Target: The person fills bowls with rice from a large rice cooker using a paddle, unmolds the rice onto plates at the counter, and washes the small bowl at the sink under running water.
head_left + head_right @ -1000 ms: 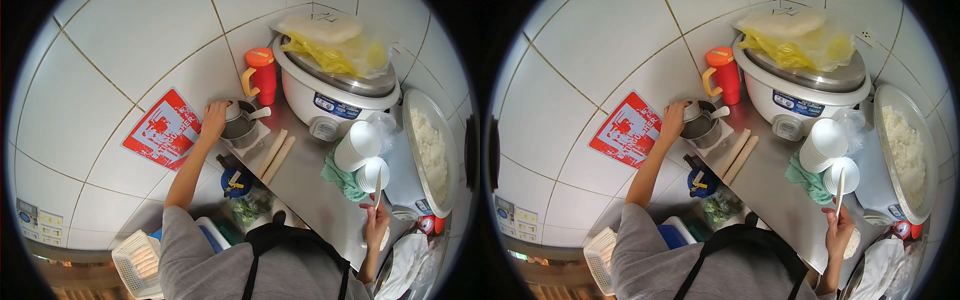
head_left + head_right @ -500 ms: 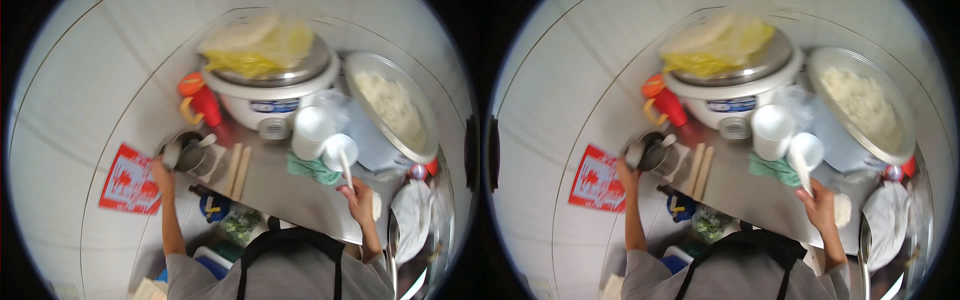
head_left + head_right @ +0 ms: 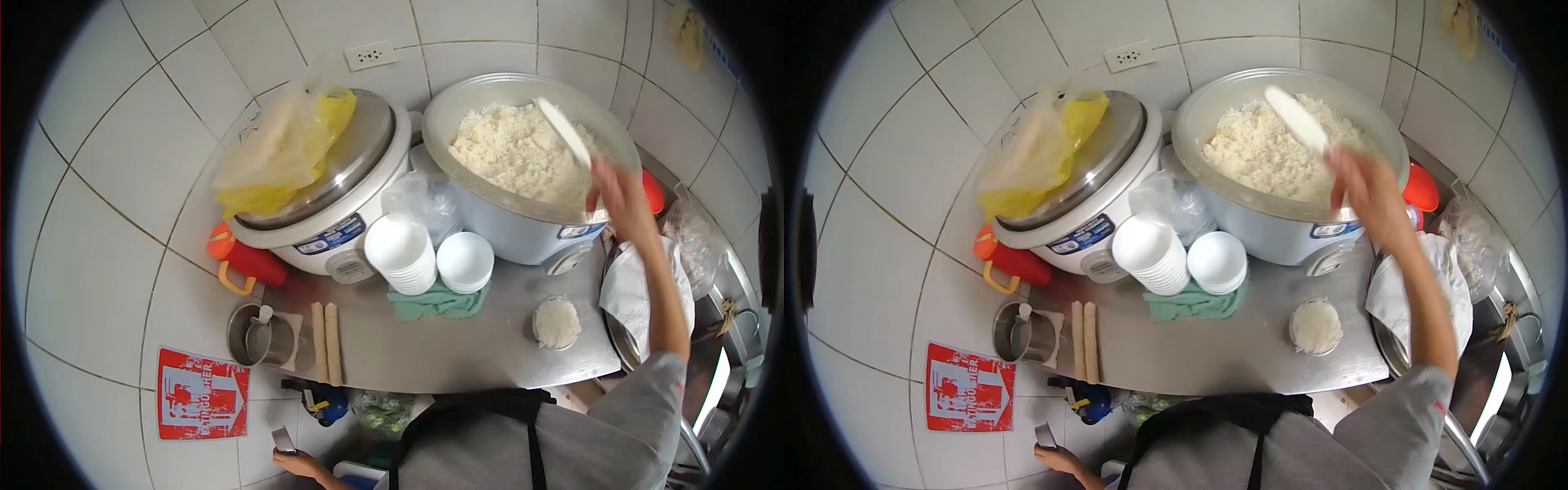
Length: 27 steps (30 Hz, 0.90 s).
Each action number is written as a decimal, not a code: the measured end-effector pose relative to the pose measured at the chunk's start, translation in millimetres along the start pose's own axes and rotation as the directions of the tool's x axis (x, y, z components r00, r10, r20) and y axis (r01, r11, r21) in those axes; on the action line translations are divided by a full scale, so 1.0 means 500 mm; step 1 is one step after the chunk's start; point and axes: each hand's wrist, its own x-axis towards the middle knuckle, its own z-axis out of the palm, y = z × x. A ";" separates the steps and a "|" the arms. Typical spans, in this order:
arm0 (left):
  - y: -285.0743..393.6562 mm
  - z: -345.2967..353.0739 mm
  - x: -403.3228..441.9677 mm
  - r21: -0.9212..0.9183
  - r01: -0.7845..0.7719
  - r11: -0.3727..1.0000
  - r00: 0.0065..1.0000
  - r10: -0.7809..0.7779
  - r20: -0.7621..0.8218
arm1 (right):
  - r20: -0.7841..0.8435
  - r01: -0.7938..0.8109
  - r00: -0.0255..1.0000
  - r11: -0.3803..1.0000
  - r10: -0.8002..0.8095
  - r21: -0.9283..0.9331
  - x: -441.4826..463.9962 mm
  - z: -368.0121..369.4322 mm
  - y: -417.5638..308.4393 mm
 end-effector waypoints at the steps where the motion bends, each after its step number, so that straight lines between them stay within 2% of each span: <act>1: 0.007 -0.010 -0.020 0.113 -0.126 0.986 0.992 0.126 0.011 | 0.008 0.035 0.999 0.997 -0.034 -0.073 0.077 -0.024 0.033; 3: -0.026 0.006 -0.025 0.161 -0.205 0.965 0.975 0.187 0.123 | 0.042 -0.081 0.993 0.891 0.111 -0.446 0.187 -0.038 0.040; 5: -0.038 0.007 -0.025 0.183 -0.272 0.945 0.941 0.222 0.254 | 0.030 0.177 0.972 0.639 -0.234 -0.748 0.322 -0.011 0.223; 6: -0.057 0.029 -0.029 0.202 -0.169 0.965 0.986 0.164 0.041 | 0.090 0.188 0.975 0.537 -0.204 -0.822 0.371 0.002 0.274; 7: -0.048 0.023 -0.032 0.282 -0.002 0.959 0.999 -0.013 0.048 | 0.144 0.204 0.975 0.425 -0.170 -0.882 0.416 0.013 0.314; 9: -0.009 -0.024 -0.056 0.283 -0.292 0.913 0.926 0.196 0.323 | 0.228 0.299 0.896 0.137 -0.381 -0.944 0.534 0.044 0.392; 10: 0.000 -0.028 -0.070 0.298 -0.300 0.906 0.929 0.208 0.305 | 0.283 0.314 0.841 -0.012 -0.462 -0.949 0.564 0.052 0.404; 13: 0.037 -0.064 -0.088 0.367 -0.343 0.865 0.928 0.250 0.277 | 0.446 0.436 0.797 -0.124 -0.408 -0.892 0.596 0.063 0.442; 15: 0.083 -0.084 -0.111 0.404 -0.385 0.830 0.910 0.268 0.317 | 0.478 0.508 0.798 -0.016 -0.366 -0.861 0.602 0.032 0.443; 19: 0.061 -0.048 -0.135 0.406 -0.169 0.898 0.982 0.118 0.148 | 0.612 0.648 0.761 0.203 -0.214 -0.734 0.508 -0.026 0.411; 20: 0.062 -0.047 -0.143 0.426 -0.119 0.897 0.979 0.036 0.199 | 0.653 0.678 0.731 0.099 -0.201 -0.728 0.496 -0.011 0.444; 21: 0.064 -0.036 -0.154 0.401 -0.125 0.907 0.979 0.047 0.200 | 0.630 0.652 0.758 0.238 -0.170 -0.720 0.461 -0.017 0.418; 23: 0.038 -0.021 -0.157 0.362 -0.132 0.923 0.981 0.070 0.178 | 0.615 0.627 0.775 0.297 -0.143 -0.721 0.415 -0.049 0.397; 24: 0.027 -0.012 -0.159 0.342 -0.134 0.930 0.987 0.093 0.135 | 0.669 0.677 0.727 0.330 -0.157 -0.658 0.384 -0.059 0.380; 26: 0.029 -0.015 -0.157 0.380 -0.128 0.916 0.985 0.074 0.155 | 0.769 0.762 0.614 0.385 -0.175 -0.521 0.334 -0.083 0.351; 27: 0.027 -0.017 -0.156 0.402 -0.132 0.906 0.983 0.068 0.168 | 0.742 0.738 0.654 0.343 -0.148 -0.581 0.340 -0.089 0.342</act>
